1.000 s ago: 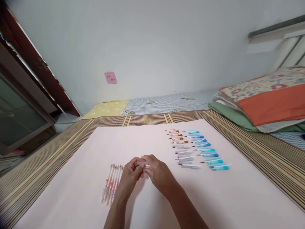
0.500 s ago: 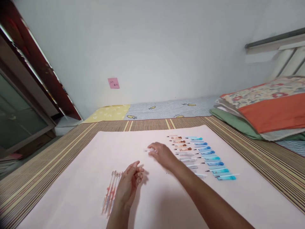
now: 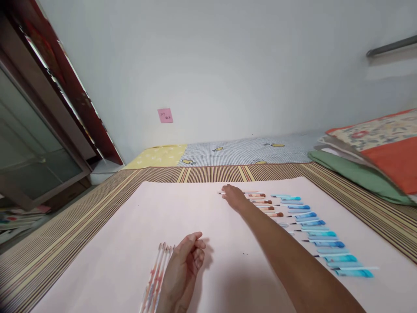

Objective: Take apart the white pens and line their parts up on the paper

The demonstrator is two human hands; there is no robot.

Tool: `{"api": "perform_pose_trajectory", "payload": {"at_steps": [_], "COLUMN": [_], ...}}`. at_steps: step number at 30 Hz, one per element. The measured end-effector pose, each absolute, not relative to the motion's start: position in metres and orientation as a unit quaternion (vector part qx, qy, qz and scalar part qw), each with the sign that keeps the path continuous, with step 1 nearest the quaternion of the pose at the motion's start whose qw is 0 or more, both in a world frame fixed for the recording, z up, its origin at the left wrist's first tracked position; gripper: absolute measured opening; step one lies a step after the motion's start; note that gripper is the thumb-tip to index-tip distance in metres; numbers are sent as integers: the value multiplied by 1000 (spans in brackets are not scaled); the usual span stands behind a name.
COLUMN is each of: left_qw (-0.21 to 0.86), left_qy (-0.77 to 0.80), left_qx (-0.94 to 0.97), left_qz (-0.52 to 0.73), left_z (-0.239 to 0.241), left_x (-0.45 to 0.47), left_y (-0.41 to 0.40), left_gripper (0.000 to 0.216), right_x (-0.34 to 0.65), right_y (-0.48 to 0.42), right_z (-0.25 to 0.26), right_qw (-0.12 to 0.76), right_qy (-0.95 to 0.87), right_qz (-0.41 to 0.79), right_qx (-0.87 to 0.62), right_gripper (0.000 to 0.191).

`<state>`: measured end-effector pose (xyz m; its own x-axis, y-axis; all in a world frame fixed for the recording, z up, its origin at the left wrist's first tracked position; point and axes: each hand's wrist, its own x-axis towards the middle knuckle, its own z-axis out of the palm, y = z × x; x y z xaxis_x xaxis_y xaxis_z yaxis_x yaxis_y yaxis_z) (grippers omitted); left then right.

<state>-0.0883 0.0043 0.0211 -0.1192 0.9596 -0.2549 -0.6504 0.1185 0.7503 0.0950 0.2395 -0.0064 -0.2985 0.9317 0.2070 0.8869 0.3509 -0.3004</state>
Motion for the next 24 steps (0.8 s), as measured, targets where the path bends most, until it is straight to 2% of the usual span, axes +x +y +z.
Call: {"api": "perform_pose_trajectory", "payload": {"at_steps": [4,14,24], "left_qw": [631,641,638], "left_qy": [399,388,395], "left_qx": [195,194,184], "left_qz": [636,633,635], "left_z": [22,17,21], "left_x": [-87,-88,-86], "left_y": [4,3,2], "left_gripper": [47,43,45], "right_x": [97,108,101], "right_y": [243,252,254], "right_z": [-9,-11,-14], "right_qw": [156,123,161], "right_qy": [-807,-839,-843], "right_qz": [42,34,61], "right_qx": [-568,-528,-510], "right_gripper": [17,18,20]}}
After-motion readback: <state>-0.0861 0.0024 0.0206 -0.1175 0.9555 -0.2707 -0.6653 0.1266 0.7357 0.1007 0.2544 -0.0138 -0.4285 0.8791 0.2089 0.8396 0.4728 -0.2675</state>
